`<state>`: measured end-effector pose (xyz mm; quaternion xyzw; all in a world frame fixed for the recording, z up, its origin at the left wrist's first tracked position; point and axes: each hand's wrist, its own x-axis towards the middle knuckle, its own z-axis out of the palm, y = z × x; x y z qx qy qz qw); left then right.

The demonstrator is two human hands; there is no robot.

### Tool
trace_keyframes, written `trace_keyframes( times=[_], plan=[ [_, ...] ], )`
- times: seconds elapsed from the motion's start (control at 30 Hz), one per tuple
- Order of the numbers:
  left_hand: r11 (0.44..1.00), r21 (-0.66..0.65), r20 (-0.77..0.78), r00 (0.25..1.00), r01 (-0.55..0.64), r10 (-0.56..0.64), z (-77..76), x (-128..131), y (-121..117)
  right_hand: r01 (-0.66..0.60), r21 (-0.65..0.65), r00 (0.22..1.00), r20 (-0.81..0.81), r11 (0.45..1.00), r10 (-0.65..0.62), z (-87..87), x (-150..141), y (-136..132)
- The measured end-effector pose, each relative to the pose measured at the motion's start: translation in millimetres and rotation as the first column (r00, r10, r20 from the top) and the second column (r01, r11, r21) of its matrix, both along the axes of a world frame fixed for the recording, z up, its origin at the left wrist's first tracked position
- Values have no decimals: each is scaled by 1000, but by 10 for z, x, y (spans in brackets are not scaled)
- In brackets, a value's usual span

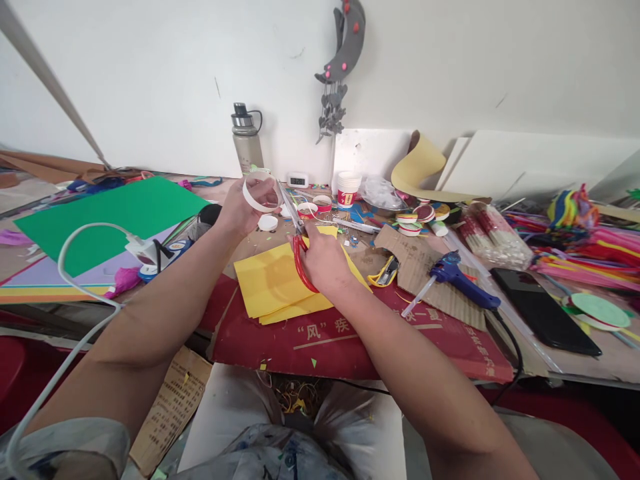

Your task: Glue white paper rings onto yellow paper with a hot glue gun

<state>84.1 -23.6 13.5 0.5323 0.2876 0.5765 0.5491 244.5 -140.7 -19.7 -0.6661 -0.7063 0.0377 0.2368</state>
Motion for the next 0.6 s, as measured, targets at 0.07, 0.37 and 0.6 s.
trace_keyframes(
  times=[0.07,0.37,0.6],
  plan=[
    [999,33,16,999,-43,42,2,-14,17,-2,0,1000,-1,1000,2,-3,4,1],
    [997,31,-29,998,65,-65,-38,18,3,-32,21,998,-49,999,33,12,43,-19],
    [996,23,-56,995,89,-87,-29,11,-11,-8,-4,1000,-17,1000,8,59,7,-52]
  ],
)
